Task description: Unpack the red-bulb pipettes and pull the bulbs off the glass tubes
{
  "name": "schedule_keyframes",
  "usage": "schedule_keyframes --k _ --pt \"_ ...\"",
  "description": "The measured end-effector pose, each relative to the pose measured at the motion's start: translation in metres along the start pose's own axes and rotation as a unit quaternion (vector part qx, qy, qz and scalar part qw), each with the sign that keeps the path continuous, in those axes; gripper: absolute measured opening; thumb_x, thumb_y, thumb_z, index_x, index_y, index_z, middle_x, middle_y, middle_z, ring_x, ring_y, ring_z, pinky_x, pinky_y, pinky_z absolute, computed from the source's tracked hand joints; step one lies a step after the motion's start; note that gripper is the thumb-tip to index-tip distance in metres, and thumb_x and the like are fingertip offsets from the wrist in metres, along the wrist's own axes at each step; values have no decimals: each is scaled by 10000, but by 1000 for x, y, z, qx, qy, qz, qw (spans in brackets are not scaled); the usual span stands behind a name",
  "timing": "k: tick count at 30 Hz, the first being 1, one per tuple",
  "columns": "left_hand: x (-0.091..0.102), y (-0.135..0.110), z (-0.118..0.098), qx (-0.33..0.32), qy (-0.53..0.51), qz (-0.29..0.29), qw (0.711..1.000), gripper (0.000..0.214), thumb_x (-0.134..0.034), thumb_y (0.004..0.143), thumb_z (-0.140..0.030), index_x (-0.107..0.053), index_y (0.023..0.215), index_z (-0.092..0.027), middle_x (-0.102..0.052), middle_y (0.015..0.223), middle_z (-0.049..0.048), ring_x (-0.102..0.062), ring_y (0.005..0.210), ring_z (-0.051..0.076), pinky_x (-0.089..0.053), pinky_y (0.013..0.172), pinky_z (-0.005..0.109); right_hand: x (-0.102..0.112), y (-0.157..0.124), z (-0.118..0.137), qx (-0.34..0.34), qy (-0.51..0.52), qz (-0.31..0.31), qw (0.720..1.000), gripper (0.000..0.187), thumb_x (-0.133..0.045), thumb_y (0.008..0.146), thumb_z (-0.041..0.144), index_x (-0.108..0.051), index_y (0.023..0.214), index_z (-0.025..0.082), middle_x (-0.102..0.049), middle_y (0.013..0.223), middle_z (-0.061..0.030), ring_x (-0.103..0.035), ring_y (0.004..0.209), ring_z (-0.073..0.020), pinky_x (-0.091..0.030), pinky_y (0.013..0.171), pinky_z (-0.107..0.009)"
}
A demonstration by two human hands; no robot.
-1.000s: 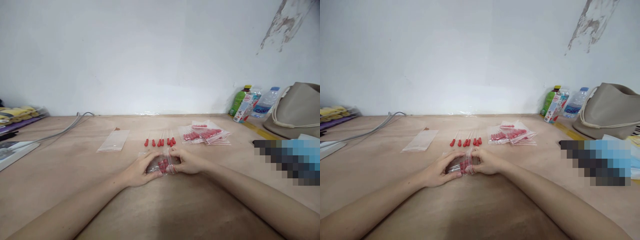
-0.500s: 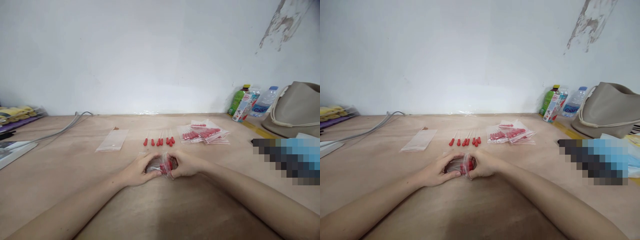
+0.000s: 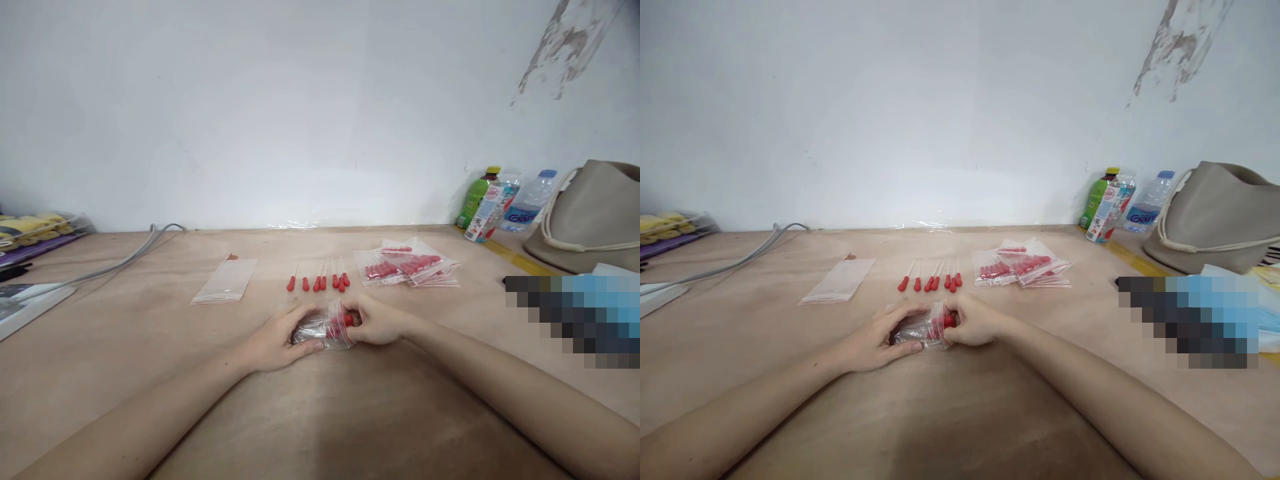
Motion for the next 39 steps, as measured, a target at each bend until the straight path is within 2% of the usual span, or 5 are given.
schedule_keyframes --k 18,26,30,33,39 --pt "1 0 1 7 -8 -6 1000 477 -526 808 -424 -405 1227 -230 -532 1130 73 -519 992 216 -438 852 369 9 -11 -34 -167 370 -25 914 235 -681 696 235 -568 877 137 -652 750 -13 -638 590 -85 -542 559 -176" --pt "2 -1 0 6 -24 -8 1000 468 -529 803 -421 -409 1214 -232 -541 1117 67 -536 952 210 -451 829 364 109 -37 -7 -128 211 -148 958 138 -682 694 233 -628 776 136 -668 779 -58 -639 682 -125 -548 597 -222" --pt "3 -1 -1 -3 -44 -12 999 551 -563 782 -427 -357 1253 -227 -503 1198 81 -503 1048 227 -431 878 375 151 -43 14 -30 112 -308 944 116 -595 766 251 -631 833 162 -672 804 -57 -633 711 -134 -536 681 -282" --pt "8 -2 -4 -23 -50 -39 998 552 -544 800 -405 -337 1274 -213 -438 1276 96 -433 1148 240 -373 961 388 146 -27 27 58 -19 -395 917 123 -539 797 225 -612 876 166 -667 850 -56 -619 775 -150 -507 738 -317" --pt "47 -4 37 71 -21 -234 969 276 -417 870 -352 -497 1090 -205 -509 1147 60 -476 1093 198 -387 952 360 80 44 44 123 -350 -310 875 175 -425 864 147 -568 963 153 -623 947 -87 -574 877 -162 -439 791 -285"
Point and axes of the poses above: each hand's wrist, its own y-axis towards the middle knuckle, its own x-axis out of the back of the hand, z = x × y, the point moved 9 cm from there along y, towards the middle knuckle
